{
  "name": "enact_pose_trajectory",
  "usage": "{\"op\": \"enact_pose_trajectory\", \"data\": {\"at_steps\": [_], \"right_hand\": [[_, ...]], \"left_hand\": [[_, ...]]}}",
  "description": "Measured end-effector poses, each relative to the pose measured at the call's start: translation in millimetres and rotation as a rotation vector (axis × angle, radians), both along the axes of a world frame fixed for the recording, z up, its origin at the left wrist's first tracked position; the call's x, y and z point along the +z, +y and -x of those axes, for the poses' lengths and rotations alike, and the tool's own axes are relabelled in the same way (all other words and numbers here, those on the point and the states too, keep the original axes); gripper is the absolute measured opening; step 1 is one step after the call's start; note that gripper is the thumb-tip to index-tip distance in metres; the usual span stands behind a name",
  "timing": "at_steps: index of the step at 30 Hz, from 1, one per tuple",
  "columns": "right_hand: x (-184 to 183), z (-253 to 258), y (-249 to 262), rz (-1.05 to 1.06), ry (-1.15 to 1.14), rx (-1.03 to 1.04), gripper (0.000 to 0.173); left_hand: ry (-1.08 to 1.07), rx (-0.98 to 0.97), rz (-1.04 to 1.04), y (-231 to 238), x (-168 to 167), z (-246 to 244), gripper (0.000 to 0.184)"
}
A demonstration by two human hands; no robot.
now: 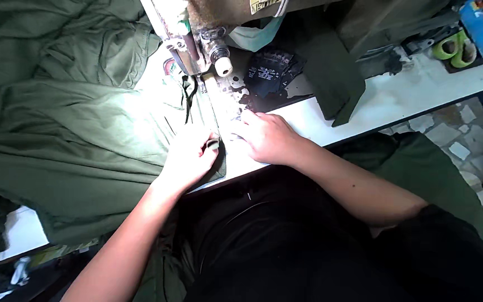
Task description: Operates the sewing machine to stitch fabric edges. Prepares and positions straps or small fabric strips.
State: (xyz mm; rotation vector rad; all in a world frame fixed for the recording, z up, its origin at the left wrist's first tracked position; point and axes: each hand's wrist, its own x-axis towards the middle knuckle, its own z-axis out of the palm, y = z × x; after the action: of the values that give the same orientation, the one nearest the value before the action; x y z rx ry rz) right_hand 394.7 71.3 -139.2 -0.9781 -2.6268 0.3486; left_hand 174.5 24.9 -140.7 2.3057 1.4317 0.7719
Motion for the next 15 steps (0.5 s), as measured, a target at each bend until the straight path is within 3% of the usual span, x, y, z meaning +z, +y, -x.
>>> {"op": "enact_pose_trajectory", "data": {"at_steps": [8,15], "right_hand": [[-9.4,12.8,7.7,0.016,0.123,0.083,0.030],[-2.0,29.4,3.2,0.047,0.157,0.056,0.023]], "left_hand": [[-0.021,0.033,0.032,8.5,7.4,-3.0,0.026],[-0.012,0.019,0.020,9.3,6.8,-3.2,0.024]]}}
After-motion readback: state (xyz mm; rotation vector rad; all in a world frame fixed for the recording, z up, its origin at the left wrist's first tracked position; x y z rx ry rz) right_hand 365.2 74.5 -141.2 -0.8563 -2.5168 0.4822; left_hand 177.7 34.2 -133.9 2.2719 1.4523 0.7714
